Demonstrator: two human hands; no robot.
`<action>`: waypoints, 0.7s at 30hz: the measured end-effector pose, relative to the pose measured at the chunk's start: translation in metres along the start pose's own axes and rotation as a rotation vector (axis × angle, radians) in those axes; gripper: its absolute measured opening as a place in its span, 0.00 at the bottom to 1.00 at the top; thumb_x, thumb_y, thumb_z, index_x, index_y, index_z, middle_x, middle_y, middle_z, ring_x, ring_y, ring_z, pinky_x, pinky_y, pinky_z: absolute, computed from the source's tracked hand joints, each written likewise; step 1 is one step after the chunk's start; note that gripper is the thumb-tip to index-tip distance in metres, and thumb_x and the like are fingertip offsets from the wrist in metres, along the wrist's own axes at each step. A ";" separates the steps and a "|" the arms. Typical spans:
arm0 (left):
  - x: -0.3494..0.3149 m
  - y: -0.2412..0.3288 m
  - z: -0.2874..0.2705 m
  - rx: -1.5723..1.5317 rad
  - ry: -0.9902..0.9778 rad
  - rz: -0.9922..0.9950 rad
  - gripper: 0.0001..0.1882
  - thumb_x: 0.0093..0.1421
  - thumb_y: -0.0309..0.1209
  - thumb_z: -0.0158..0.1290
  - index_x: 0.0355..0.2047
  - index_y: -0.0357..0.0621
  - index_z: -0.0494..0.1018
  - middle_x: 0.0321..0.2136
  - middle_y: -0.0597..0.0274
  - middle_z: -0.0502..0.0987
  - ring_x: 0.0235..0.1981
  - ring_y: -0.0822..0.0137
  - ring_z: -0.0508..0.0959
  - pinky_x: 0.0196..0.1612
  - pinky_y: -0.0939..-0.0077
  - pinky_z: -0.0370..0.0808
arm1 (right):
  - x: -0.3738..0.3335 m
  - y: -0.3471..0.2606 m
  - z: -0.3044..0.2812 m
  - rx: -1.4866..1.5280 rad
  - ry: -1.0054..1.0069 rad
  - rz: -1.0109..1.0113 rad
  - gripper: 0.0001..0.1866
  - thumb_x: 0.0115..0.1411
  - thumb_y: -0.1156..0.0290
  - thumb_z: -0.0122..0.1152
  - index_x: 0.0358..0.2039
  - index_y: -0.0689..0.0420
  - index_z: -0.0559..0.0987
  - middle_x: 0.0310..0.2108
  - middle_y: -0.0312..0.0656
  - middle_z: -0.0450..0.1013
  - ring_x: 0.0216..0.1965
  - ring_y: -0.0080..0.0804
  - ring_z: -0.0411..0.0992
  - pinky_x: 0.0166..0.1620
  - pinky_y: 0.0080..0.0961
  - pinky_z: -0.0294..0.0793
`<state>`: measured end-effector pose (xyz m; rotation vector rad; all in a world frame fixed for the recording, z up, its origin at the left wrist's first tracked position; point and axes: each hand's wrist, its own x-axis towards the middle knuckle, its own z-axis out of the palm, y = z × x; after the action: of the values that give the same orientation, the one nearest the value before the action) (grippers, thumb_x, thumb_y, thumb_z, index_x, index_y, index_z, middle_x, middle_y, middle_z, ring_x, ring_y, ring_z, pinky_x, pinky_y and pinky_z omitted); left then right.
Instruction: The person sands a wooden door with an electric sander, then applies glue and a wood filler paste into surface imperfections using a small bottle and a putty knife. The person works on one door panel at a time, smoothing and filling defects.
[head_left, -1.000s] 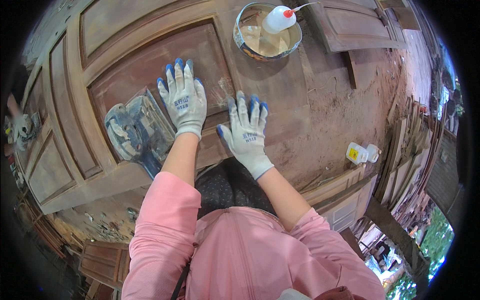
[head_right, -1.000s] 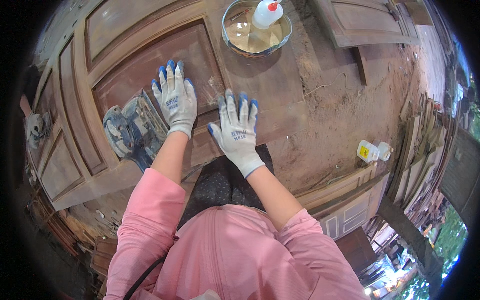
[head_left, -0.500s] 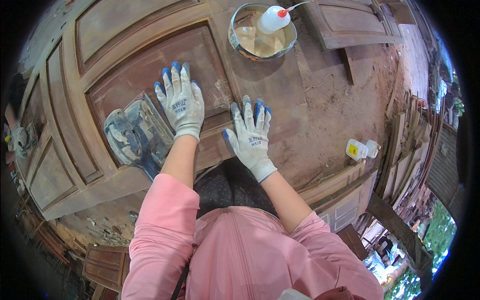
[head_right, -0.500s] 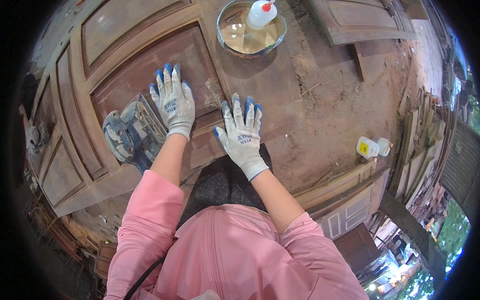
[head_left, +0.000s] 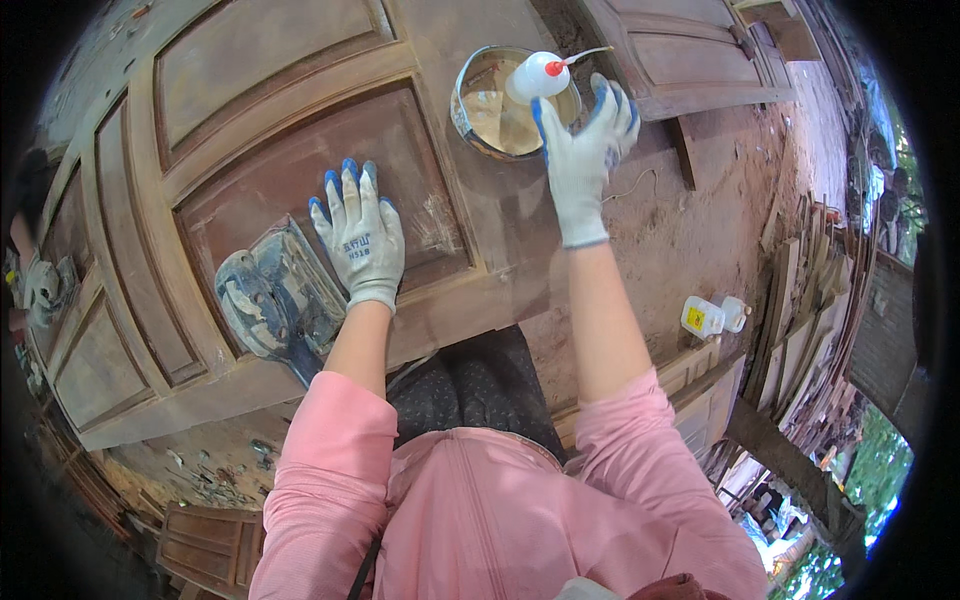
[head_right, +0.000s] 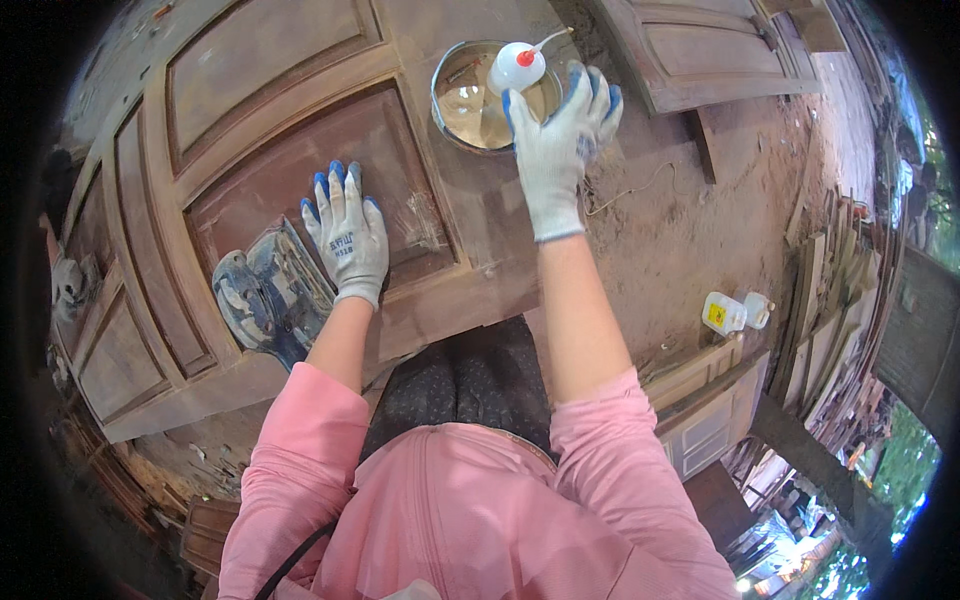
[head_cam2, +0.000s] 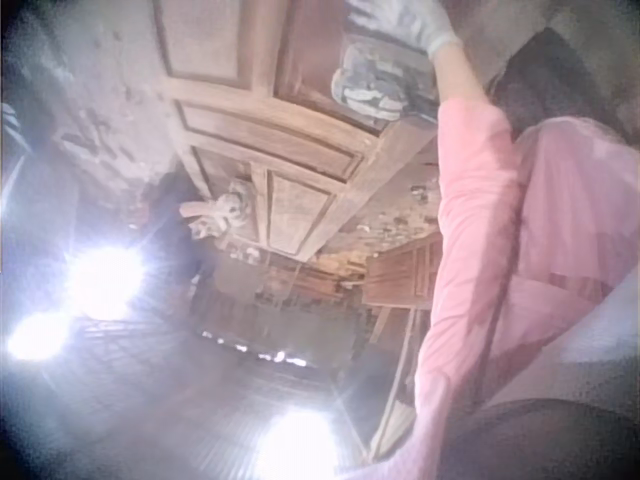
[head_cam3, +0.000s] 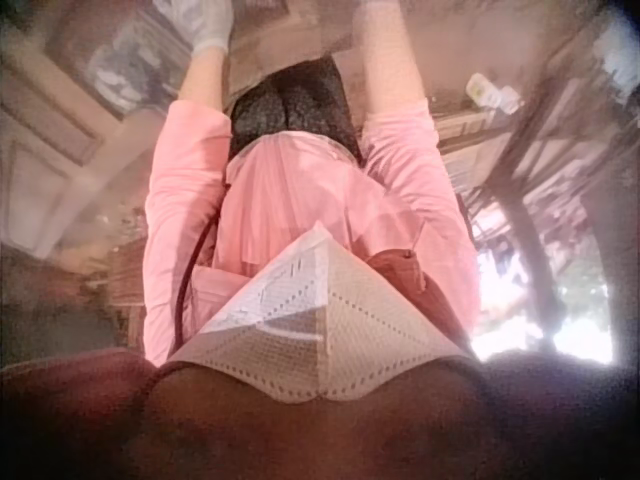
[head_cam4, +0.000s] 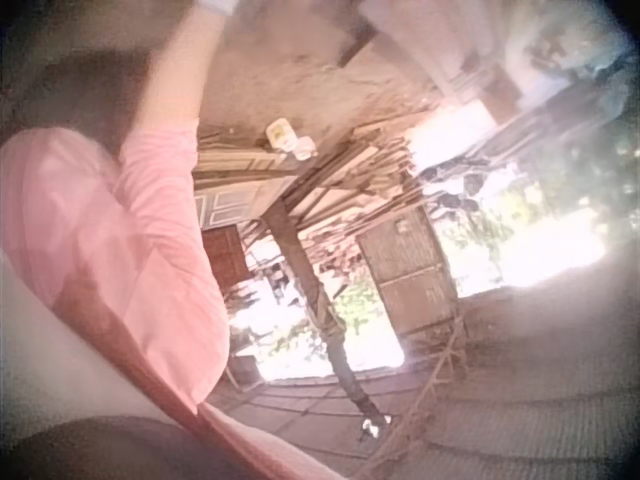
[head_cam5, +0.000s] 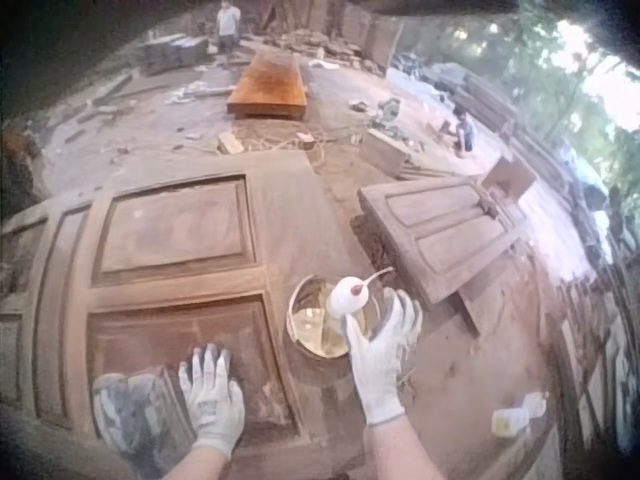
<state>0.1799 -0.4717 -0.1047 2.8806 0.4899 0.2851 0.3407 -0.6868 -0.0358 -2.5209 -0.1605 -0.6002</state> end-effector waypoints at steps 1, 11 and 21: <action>0.001 0.000 -0.001 -0.005 -0.001 -0.001 0.29 0.67 0.36 0.48 0.68 0.51 0.66 0.72 0.56 0.62 0.73 0.50 0.60 0.75 0.41 0.48 | 0.009 0.005 0.009 -0.044 -0.033 0.016 0.38 0.53 0.51 0.76 0.60 0.53 0.73 0.66 0.53 0.62 0.71 0.64 0.50 0.70 0.60 0.49; 0.001 0.002 -0.006 -0.032 -0.065 -0.036 0.29 0.68 0.35 0.47 0.70 0.51 0.64 0.73 0.57 0.60 0.75 0.52 0.56 0.76 0.43 0.45 | 0.012 0.003 0.013 0.635 -0.063 0.200 0.43 0.45 0.64 0.82 0.60 0.58 0.71 0.61 0.49 0.67 0.68 0.48 0.60 0.69 0.45 0.58; 0.002 0.003 -0.007 -0.031 0.003 -0.025 0.28 0.65 0.36 0.51 0.66 0.53 0.69 0.70 0.59 0.65 0.72 0.52 0.61 0.74 0.40 0.50 | -0.114 -0.017 -0.103 0.367 -0.706 0.050 0.36 0.48 0.67 0.74 0.58 0.60 0.72 0.52 0.51 0.73 0.52 0.50 0.75 0.58 0.40 0.74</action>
<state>0.1810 -0.4730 -0.0970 2.8425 0.5164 0.2907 0.1952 -0.7258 -0.0010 -2.2554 -0.4165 0.3375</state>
